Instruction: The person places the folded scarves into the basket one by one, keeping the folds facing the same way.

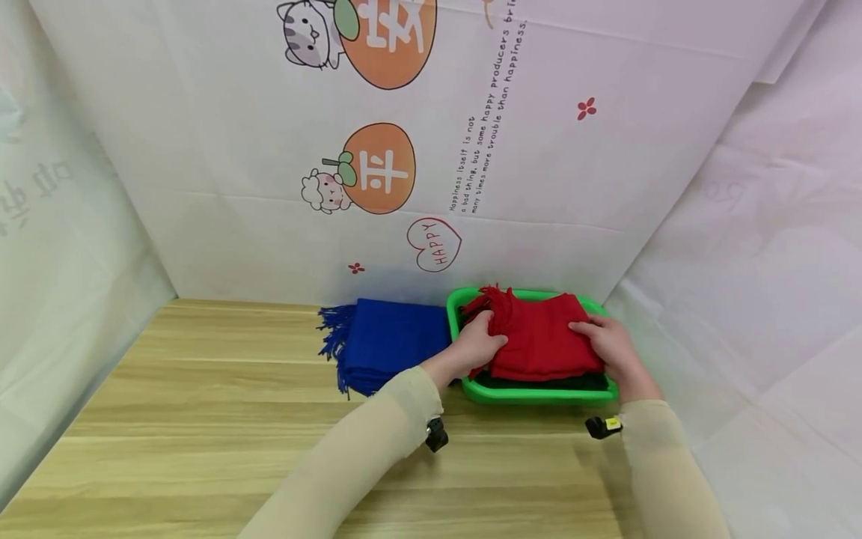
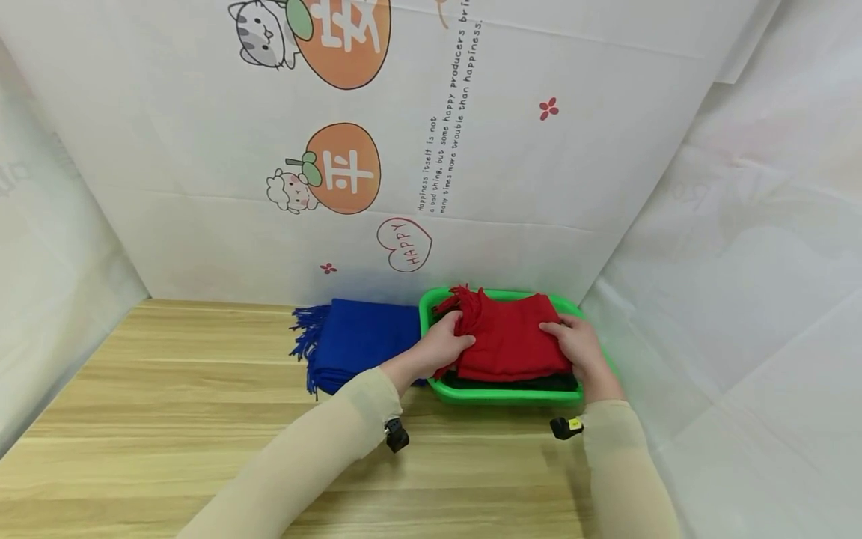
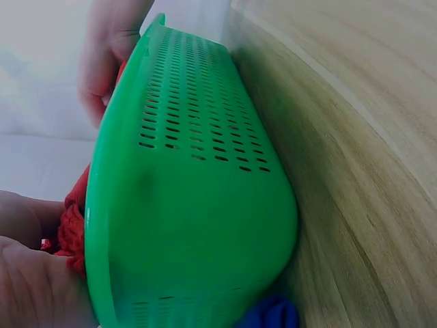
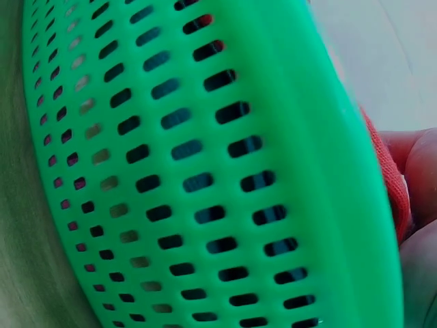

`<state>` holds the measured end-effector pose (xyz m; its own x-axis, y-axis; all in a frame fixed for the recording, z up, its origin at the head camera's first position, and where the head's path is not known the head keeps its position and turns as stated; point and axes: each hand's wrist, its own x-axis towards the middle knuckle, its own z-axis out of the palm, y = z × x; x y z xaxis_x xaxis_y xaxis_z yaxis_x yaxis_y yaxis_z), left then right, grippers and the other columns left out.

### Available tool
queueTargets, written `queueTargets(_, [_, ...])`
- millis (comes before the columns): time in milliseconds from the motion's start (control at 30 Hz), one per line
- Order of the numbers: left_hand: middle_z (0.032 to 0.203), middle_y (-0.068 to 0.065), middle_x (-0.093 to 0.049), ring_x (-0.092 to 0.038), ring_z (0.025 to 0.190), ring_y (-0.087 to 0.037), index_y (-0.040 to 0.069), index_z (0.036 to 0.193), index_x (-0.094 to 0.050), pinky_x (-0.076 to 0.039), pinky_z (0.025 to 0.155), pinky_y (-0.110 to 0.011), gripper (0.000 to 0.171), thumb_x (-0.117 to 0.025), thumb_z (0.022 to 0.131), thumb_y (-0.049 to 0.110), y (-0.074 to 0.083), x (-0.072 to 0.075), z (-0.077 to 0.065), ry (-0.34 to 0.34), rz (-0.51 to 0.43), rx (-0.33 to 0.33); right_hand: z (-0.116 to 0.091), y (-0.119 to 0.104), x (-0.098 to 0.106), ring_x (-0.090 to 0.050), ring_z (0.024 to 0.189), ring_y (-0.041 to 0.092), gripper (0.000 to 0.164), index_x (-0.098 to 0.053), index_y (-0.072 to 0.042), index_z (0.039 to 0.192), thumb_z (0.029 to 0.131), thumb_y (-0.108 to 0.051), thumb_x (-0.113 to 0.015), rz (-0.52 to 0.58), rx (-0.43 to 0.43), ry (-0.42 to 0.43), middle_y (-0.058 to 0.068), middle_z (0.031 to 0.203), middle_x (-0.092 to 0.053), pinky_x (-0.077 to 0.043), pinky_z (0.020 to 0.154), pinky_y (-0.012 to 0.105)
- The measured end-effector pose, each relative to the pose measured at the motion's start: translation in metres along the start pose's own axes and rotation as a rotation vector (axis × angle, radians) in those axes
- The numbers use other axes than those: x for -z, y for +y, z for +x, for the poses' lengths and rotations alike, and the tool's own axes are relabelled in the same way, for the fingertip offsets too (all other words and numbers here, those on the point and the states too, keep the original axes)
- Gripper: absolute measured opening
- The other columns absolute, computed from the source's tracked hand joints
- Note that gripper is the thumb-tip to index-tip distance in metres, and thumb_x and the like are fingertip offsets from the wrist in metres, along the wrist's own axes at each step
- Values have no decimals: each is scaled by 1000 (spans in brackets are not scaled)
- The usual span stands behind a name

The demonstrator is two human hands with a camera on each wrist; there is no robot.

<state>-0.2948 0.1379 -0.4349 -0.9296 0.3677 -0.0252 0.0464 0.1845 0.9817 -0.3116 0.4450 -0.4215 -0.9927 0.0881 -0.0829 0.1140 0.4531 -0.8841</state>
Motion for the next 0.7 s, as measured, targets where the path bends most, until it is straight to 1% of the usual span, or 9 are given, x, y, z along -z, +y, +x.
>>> queueTargets(133, [178, -12, -37, -43, 159, -32, 5, 176, -28, -46, 123, -49, 68, -59, 116, 14, -1, -4, 3, 22, 26, 16, 2, 5, 0, -65, 100, 9, 77, -36, 5, 170, 113, -39, -64, -38, -14, 5, 31, 166, -43, -60, 80, 22])
queueTargets(200, [176, -11, -40, -50, 152, -32, 6, 176, -29, -52, 116, -48, 67, -59, 116, 14, -2, -7, 4, 33, 44, 31, 4, 8, 0, -64, 105, 14, 78, -37, 5, 170, 113, -40, -64, -78, -17, 9, 32, 167, -43, -59, 80, 21])
queueTargets(267, [176, -11, -40, -53, 147, -31, 8, 176, -29, -54, 109, -48, 67, -58, 116, 15, -3, -9, 5, 39, 67, 43, 5, 11, -1, -64, 111, 20, 77, -38, 5, 169, 113, -41, -63, -118, -16, 12, 32, 166, -44, -58, 80, 22])
queueTargets(300, [176, -10, -40, -53, 148, -31, 8, 176, -29, -54, 109, -48, 66, -58, 117, 15, -3, -10, 5, 42, 78, 47, 6, 12, -2, -64, 113, 24, 77, -39, 6, 169, 113, -41, -63, -134, -13, 14, 32, 165, -45, -58, 80, 22])
queueTargets(400, [177, -10, -38, -49, 153, -32, 8, 177, -27, -51, 116, -49, 66, -55, 118, 15, -2, -13, 4, 45, 102, 47, 8, 15, -4, -62, 121, 32, 76, -41, 6, 168, 113, -41, -63, -166, -4, 19, 32, 164, -47, -57, 82, 23])
queueTargets(433, [178, -10, -37, -44, 158, -31, 8, 177, -26, -48, 121, -49, 65, -54, 118, 15, -2, -13, 3, 47, 114, 46, 8, 15, -4, -62, 123, 34, 75, -40, 7, 167, 113, -40, -63, -172, -1, 19, 32, 164, -46, -56, 82, 23])
queueTargets(500, [179, -10, -36, -39, 162, -32, 8, 177, -26, -43, 125, -50, 65, -52, 118, 15, -1, -14, 2, 48, 128, 44, 8, 16, -4, -60, 126, 37, 75, -40, 8, 167, 114, -40, -62, -184, 2, 21, 33, 164, -45, -55, 83, 23])
queueTargets(567, [179, -10, -36, -40, 162, -32, 8, 177, -25, -43, 125, -50, 65, -51, 119, 15, 0, -14, 1, 43, 152, 43, 7, 18, -5, -59, 127, 38, 75, -39, 9, 167, 114, -39, -62, -198, 3, 22, 33, 164, -45, -55, 83, 23])
queueTargets(700, [177, -11, -39, -47, 157, -31, 5, 177, -23, -48, 121, -46, 65, -50, 119, 15, 1, -16, -1, 38, 209, 48, 7, 21, -6, -59, 126, 38, 74, -39, 10, 166, 115, -39, -61, -222, 4, 27, 34, 163, -45, -55, 83, 25])
